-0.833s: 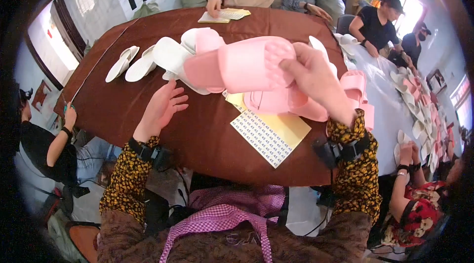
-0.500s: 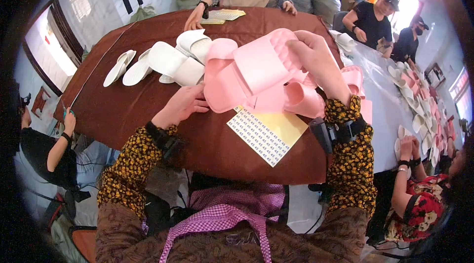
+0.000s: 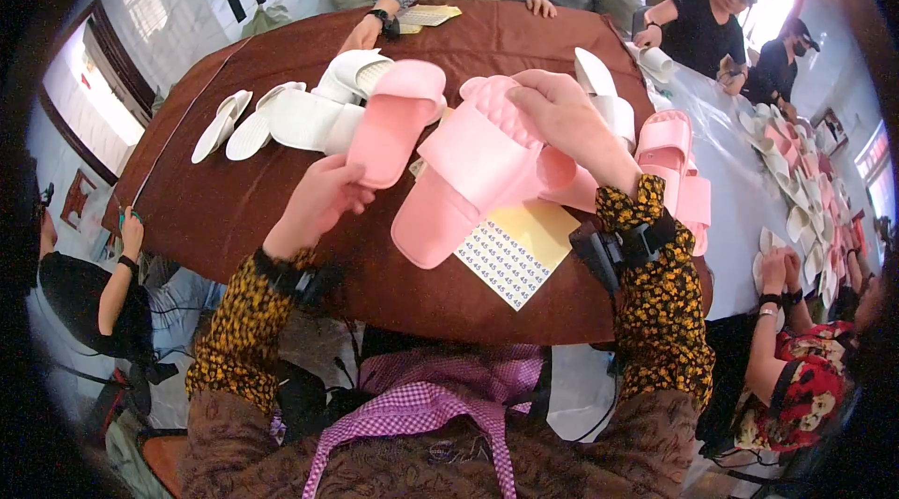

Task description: Inspecting and applying labels to slippers at a factory work table.

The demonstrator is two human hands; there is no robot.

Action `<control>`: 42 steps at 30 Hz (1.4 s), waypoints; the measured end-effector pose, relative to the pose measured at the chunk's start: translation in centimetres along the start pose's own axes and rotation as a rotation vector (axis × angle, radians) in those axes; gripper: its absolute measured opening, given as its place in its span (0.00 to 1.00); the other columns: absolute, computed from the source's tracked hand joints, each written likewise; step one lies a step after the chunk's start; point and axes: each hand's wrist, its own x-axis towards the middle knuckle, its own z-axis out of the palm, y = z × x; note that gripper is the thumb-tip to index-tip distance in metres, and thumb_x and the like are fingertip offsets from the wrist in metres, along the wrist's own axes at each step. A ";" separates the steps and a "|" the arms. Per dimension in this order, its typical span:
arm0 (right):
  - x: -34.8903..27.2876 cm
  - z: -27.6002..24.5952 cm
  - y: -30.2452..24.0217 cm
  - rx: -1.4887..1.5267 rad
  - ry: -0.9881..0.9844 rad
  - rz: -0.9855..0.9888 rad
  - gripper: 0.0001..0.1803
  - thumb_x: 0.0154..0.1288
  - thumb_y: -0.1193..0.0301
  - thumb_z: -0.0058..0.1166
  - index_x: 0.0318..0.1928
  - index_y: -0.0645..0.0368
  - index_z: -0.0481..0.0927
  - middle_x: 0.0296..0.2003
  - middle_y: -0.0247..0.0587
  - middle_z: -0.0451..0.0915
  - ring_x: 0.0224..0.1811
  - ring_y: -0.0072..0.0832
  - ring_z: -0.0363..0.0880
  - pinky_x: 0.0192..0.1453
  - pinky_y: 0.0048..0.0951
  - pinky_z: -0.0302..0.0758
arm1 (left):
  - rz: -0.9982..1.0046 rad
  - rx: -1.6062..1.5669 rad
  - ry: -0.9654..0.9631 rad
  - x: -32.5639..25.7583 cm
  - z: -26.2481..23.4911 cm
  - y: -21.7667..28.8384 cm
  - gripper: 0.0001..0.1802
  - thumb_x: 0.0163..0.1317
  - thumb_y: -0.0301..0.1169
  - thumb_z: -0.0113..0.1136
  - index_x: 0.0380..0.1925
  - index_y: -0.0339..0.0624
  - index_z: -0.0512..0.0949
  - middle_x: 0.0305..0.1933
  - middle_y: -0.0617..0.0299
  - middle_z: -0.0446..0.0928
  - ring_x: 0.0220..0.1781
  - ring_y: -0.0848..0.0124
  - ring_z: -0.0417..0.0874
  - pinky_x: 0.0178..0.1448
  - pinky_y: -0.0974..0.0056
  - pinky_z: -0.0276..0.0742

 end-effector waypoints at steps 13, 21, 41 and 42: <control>4.5 7.4 1.2 -0.202 -0.196 -0.393 0.14 0.69 0.68 0.49 0.45 0.68 0.79 0.29 0.37 0.77 0.31 0.23 0.72 0.34 0.27 0.71 | -0.073 -0.129 0.234 -16.6 -0.5 -5.0 0.09 0.66 0.27 0.53 0.42 0.33 0.73 0.33 0.57 0.79 0.27 0.71 0.82 0.25 0.71 0.76; 5.0 10.7 2.2 -0.137 -0.284 -0.318 0.15 0.64 0.66 0.51 0.40 0.67 0.82 0.34 0.53 0.83 0.37 0.39 0.81 0.44 0.36 0.76 | -0.138 -0.107 0.338 -17.9 -3.1 -5.1 0.11 0.66 0.29 0.54 0.42 0.31 0.73 0.30 0.57 0.80 0.24 0.73 0.81 0.20 0.70 0.75; 7.6 9.6 4.8 -0.198 -0.071 -0.205 0.13 0.65 0.72 0.50 0.45 0.67 0.81 0.29 0.43 0.82 0.28 0.26 0.78 0.35 0.30 0.75 | -0.095 -0.007 0.206 -10.8 -1.8 -4.7 0.11 0.66 0.30 0.52 0.40 0.31 0.71 0.33 0.54 0.79 0.28 0.70 0.81 0.26 0.67 0.77; 7.5 9.6 4.7 -0.227 -0.065 -0.265 0.14 0.66 0.73 0.49 0.47 0.67 0.80 0.31 0.43 0.83 0.30 0.25 0.79 0.37 0.30 0.76 | -0.117 -0.001 0.213 -11.8 -2.0 -4.8 0.11 0.66 0.30 0.52 0.40 0.31 0.71 0.33 0.54 0.79 0.28 0.70 0.81 0.26 0.67 0.77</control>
